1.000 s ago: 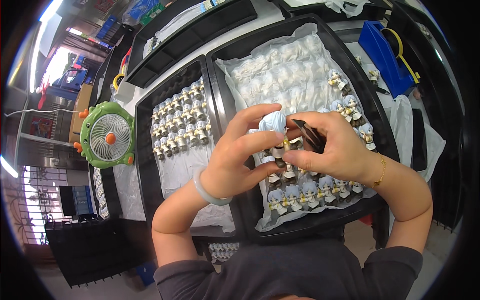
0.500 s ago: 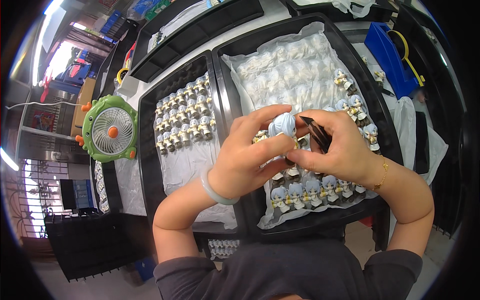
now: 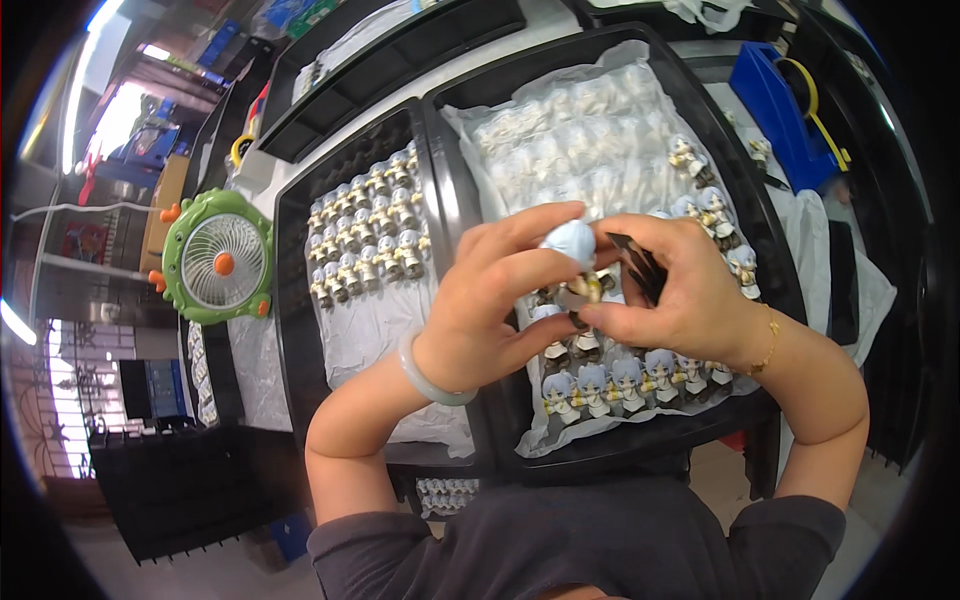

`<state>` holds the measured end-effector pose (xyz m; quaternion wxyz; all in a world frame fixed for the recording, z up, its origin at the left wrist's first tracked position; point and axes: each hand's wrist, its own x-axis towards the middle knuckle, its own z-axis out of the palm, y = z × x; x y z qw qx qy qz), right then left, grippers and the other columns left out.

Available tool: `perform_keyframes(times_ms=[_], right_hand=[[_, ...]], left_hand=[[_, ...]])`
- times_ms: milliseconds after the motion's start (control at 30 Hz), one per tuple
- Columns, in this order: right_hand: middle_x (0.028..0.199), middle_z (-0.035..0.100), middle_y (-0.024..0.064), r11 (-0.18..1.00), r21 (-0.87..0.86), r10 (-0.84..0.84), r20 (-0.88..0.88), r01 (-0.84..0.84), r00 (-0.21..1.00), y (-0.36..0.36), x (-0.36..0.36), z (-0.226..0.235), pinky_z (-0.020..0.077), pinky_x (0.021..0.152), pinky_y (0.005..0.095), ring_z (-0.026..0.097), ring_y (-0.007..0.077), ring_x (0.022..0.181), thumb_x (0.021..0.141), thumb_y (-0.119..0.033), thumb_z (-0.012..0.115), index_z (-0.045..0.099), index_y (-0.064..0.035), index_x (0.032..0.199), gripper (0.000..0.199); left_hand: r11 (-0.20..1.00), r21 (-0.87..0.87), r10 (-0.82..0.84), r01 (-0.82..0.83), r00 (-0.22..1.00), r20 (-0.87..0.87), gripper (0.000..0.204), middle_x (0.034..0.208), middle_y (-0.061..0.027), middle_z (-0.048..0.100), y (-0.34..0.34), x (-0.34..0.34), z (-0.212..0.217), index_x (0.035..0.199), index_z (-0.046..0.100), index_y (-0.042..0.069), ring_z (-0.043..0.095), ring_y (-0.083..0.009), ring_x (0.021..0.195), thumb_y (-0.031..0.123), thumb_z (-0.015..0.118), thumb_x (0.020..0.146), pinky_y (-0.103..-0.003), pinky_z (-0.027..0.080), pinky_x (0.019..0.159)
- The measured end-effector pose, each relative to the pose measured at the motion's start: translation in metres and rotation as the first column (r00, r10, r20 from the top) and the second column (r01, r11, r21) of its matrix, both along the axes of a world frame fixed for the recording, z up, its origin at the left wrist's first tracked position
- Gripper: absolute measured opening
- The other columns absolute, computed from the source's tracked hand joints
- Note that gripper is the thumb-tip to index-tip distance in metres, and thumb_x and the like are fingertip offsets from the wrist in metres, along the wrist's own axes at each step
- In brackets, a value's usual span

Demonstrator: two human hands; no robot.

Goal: The person assembles small figurines by picking them up from a tray and using tweezers to attach small parts. They handle the figurines one at a time, carefully positioning the components before placing the finished items into a separate tray.

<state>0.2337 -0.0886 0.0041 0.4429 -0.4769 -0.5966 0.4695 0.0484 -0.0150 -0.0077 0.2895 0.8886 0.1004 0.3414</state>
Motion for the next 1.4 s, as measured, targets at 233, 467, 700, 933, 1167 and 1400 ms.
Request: perform_keyframes(times_ms=[233,467,700,933,1167,1400], right_hand=[[0.078,0.060,0.0078,0.998,0.027,0.058,-0.257,-0.053,0.965,0.013,0.004,-0.019,0.0465,0.061,0.0245,0.057,0.0099,0.070,0.067,-0.012,0.069,0.056,0.0041,0.093,0.033],[0.066,0.057,0.0040,0.864,0.314,-0.193,-0.515,0.393,0.835,-0.054,0.085,0.068,0.0350,0.040,0.0167,0.047,0.0048,0.047,0.072,-0.017,0.068,0.057,0.0013,0.089,0.028],[0.074,0.051,0.0019,0.452,0.313,-0.873,-0.040,0.836,0.486,-0.243,0.194,0.003,0.0271,0.038,0.0139,0.037,0.0009,0.047,0.078,-0.011,0.060,0.047,0.0045,0.104,0.033],[0.073,0.062,0.0125,-0.080,0.240,-0.689,0.688,0.967,-0.228,-0.364,0.289,-0.237,0.0451,0.058,0.0322,0.059,0.0234,0.064,0.068,-0.019,0.067,0.060,-0.0059,0.092,0.028],[0.087,0.062,0.0191,-0.130,-0.033,-0.589,0.806,0.991,-0.050,-0.342,0.286,-0.262,0.0455,0.074,0.0371,0.059,0.0316,0.085,0.068,-0.025,0.060,0.061,-0.0004,0.095,0.037],[0.097,0.062,0.0027,-0.148,0.079,-0.848,0.503,0.986,-0.167,-0.388,0.329,-0.276,0.0418,0.056,0.0218,0.054,0.0096,0.069,0.083,-0.034,0.054,0.057,-0.0077,0.107,0.036]], left_hand=[[1.000,0.016,-0.022,0.020,0.989,0.147,0.079,0.127,-0.0317,0.024,-0.005,0.018,-0.012,0.116,0.009,0.016,0.048,-0.0374,0.103,0.015,0.072,0.068,-0.045,0.047,0.083],[0.989,0.008,0.147,-0.148,0.967,-0.210,0.060,0.127,-0.0190,0.036,-0.003,0.003,-0.010,0.117,0.035,0.004,0.038,-0.0275,0.113,0.034,0.063,0.073,-0.039,0.028,0.092],[0.993,0.064,0.115,-0.098,0.912,-0.394,0.044,0.122,-0.0164,0.042,-0.001,0.009,-0.015,0.107,0.045,0.003,0.038,-0.0316,0.114,0.008,0.060,0.066,-0.041,0.023,0.098],[0.999,0.036,0.036,-0.018,0.791,-0.610,0.043,0.117,-0.0164,0.046,-0.001,0.022,-0.011,0.104,0.049,0.002,0.043,-0.0325,0.109,0.003,0.060,0.062,-0.040,0.031,0.094],[0.980,0.173,0.187,-0.097,0.745,-0.640,0.030,0.102,-0.0158,0.055,0.019,0.020,-0.011,0.100,0.054,0.000,0.051,-0.0319,0.098,0.007,0.059,0.071,-0.036,0.038,0.084],[0.977,0.158,0.214,-0.145,0.692,-0.689,0.028,0.089,-0.0139,0.058,0.059,0.001,-0.002,0.100,0.055,0.000,0.057,-0.0260,0.083,0.010,0.057,0.074,-0.033,0.043,0.073]])
